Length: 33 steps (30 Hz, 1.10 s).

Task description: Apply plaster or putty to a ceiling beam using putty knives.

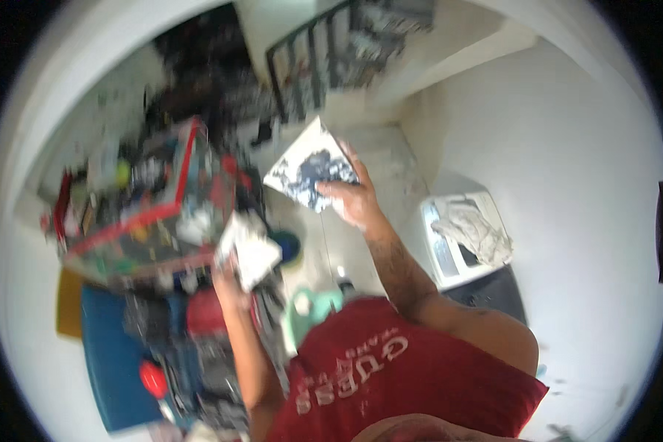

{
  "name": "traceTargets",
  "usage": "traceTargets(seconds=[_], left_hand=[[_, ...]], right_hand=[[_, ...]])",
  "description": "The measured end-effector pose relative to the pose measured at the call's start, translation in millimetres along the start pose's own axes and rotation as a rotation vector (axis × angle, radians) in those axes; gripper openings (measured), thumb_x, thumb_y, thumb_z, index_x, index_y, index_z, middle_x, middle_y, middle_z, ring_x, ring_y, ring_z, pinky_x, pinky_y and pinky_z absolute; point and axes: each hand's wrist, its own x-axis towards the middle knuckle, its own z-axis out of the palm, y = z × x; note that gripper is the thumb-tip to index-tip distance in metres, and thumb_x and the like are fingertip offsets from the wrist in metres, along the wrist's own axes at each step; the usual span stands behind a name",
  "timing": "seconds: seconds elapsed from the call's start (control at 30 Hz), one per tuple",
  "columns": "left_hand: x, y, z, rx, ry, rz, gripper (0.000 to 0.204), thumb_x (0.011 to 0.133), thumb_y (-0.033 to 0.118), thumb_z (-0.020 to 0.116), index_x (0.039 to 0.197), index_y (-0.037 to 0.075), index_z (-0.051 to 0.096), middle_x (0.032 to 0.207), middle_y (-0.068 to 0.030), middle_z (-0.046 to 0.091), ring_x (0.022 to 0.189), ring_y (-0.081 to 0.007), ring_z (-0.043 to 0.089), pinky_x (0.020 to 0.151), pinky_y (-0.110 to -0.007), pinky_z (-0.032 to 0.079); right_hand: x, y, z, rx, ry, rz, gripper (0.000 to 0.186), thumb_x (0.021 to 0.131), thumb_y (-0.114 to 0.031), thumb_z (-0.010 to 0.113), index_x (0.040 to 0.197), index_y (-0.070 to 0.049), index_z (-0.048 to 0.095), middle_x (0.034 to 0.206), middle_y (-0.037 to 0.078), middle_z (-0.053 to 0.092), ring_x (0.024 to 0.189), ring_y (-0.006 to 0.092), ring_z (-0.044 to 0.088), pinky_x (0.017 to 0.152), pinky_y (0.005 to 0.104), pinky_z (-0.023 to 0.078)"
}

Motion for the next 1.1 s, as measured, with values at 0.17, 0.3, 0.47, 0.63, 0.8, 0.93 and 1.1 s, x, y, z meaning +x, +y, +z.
traceTargets(seconds=[0.17, 0.3, 0.47, 0.63, 0.8, 0.93, 1.1], left_hand=[[10.0, -1.4, 21.1, -0.116, -0.040, 0.043, 0.021, 0.073, 0.003, 0.055, 0.093, -0.004, 0.052, 0.087, -0.0098, 0.058, 0.074, -0.0177, 0.058, 0.063, -0.028, 0.048], [6.5, -15.0, 16.4, -0.087, 0.113, -0.008, 0.023, 0.075, 0.001, 0.049, 0.097, -0.005, 0.052, 0.092, -0.0115, 0.057, 0.078, -0.0192, 0.058, 0.067, -0.032, 0.049], [3.9, -29.9, -9.1, -0.171, 0.215, -0.094, 0.015, 0.073, -0.001, 0.052, 0.087, -0.006, 0.055, 0.084, -0.0101, 0.058, 0.071, -0.0176, 0.057, 0.065, -0.027, 0.047], [-5.3, -43.4, -52.5, -0.210, 0.227, -0.076, 0.017, 0.073, 0.000, 0.051, 0.089, -0.007, 0.054, 0.085, -0.0113, 0.057, 0.073, -0.0194, 0.057, 0.067, -0.030, 0.047], [4.9, -84.0, -104.6, 0.951, 0.202, 0.066, 0.025, 0.078, 0.018, 0.048, 0.089, -0.003, 0.056, 0.082, -0.0168, 0.058, 0.072, -0.0221, 0.057, 0.065, -0.029, 0.044], [16.6, -116.0, -131.6, 1.389, 0.061, 0.133, 0.022, 0.079, 0.017, 0.045, 0.087, 0.000, 0.057, 0.083, -0.0171, 0.058, 0.070, -0.0281, 0.057, 0.063, -0.033, 0.045], [45.8, -149.3, -169.3, 1.938, -0.233, 0.253, 0.027, 0.077, 0.022, 0.047, 0.071, -0.003, 0.058, 0.075, -0.0174, 0.058, 0.063, -0.0298, 0.056, 0.059, -0.037, 0.043]], right_hand=[[-36.9, 60.5, -14.9, -0.110, -0.276, 0.165, 0.064, 0.061, 0.012, 0.049, 0.121, -0.003, 0.032, 0.109, 0.009, 0.046, 0.095, 0.0182, 0.048, 0.075, 0.0272, 0.042], [-40.9, 78.8, -16.8, -0.729, -0.567, -0.191, 0.057, 0.060, 0.011, 0.043, 0.115, -0.001, 0.036, 0.111, 0.011, 0.041, 0.102, 0.0205, 0.042, 0.082, 0.0302, 0.036], [-46.3, 126.3, -37.9, -1.012, -0.724, -0.054, 0.063, 0.057, 0.014, 0.042, 0.114, -0.011, 0.042, 0.111, 0.018, 0.040, 0.105, 0.0330, 0.038, 0.091, 0.0308, 0.030], [-48.3, 157.9, -76.4, -1.387, -1.012, 0.349, 0.068, 0.054, 0.018, 0.035, 0.117, -0.008, 0.042, 0.118, 0.019, 0.037, 0.112, 0.0319, 0.035, 0.092, 0.0310, 0.029], [-28.7, 176.5, -88.4, -1.112, -0.842, 0.307, 0.067, 0.053, 0.017, 0.033, 0.115, -0.006, 0.043, 0.111, 0.017, 0.045, 0.109, 0.0289, 0.039, 0.092, 0.0275, 0.030], [-32.9, 215.4, -83.2, -1.122, -1.074, 0.229, 0.063, 0.054, 0.017, 0.035, 0.113, -0.005, 0.044, 0.110, 0.017, 0.045, 0.105, 0.0299, 0.042, 0.090, 0.0308, 0.032], [-61.3, 264.7, -102.9, -1.151, -1.052, 0.412, 0.061, 0.056, 0.016, 0.036, 0.112, -0.006, 0.045, 0.108, 0.018, 0.046, 0.103, 0.0317, 0.043, 0.088, 0.0323, 0.033]])
